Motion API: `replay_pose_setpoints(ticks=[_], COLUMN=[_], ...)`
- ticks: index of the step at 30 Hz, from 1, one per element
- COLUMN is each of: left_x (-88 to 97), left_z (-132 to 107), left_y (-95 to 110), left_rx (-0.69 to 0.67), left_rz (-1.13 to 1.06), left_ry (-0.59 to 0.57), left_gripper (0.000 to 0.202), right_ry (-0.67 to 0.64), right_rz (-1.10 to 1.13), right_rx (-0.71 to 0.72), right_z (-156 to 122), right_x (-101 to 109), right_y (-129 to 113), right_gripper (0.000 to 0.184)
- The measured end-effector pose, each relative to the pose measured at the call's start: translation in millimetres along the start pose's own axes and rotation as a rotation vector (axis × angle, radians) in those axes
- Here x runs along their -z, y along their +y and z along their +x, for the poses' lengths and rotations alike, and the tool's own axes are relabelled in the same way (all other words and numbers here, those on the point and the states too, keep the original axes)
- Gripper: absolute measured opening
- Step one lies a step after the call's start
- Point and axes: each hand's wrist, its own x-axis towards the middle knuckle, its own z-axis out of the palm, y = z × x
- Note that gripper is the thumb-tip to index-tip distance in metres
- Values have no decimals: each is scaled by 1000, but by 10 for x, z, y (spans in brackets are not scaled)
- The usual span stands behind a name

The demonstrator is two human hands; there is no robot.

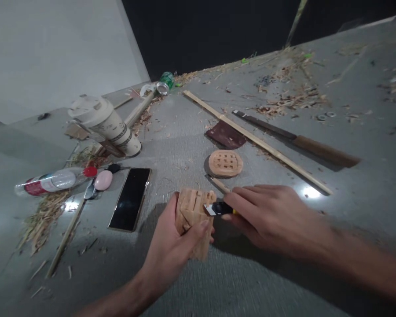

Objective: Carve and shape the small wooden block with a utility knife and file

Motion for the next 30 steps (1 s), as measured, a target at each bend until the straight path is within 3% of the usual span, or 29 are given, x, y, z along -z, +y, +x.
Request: replay_pose_setpoints(ticks=[5, 7, 9, 11, 12, 14, 17, 20, 25, 30], left_x=[8, 8, 6, 3, 2, -1, -7, -11, -3, -18], left_z=[-35, -78, -112, -111, -95, -44, 25, 40, 25, 56], left_y=[-11, -56, -103, -122, -115, -82, -35, -35, -78, -72], left_rx=[-20, -18, 6, 26, 9, -21, -12, -16, -16, -23], left_rz=[23, 30, 56, 45, 37, 24, 9, 0, -26, -92], left_ry=[-35, -76, -164, -152, -122, -56, 0, 12, 12, -31], left_gripper=[53, 50, 43, 40, 44, 47, 50, 51, 51, 55], right_ry=[50, 103, 122, 136, 157, 91, 87, 32, -30, 17], right_rz=[-99, -214, -358, -359, -350, -286, -161, -8, 75, -71], right_rx=[-6, -125, -459, -610, -620, -503, -226, -70, -11, -43], right_z=[15, 20, 12, -10, -22, -46, -63, -53, -30, -24], right_x=[52, 155, 276, 346, 345, 270, 95, 10, 9, -5], right_y=[70, 275, 535, 727, 766, 714, 436, 179, 46, 95], right_gripper=[27, 34, 40, 38, 36, 31, 31, 28, 27, 24])
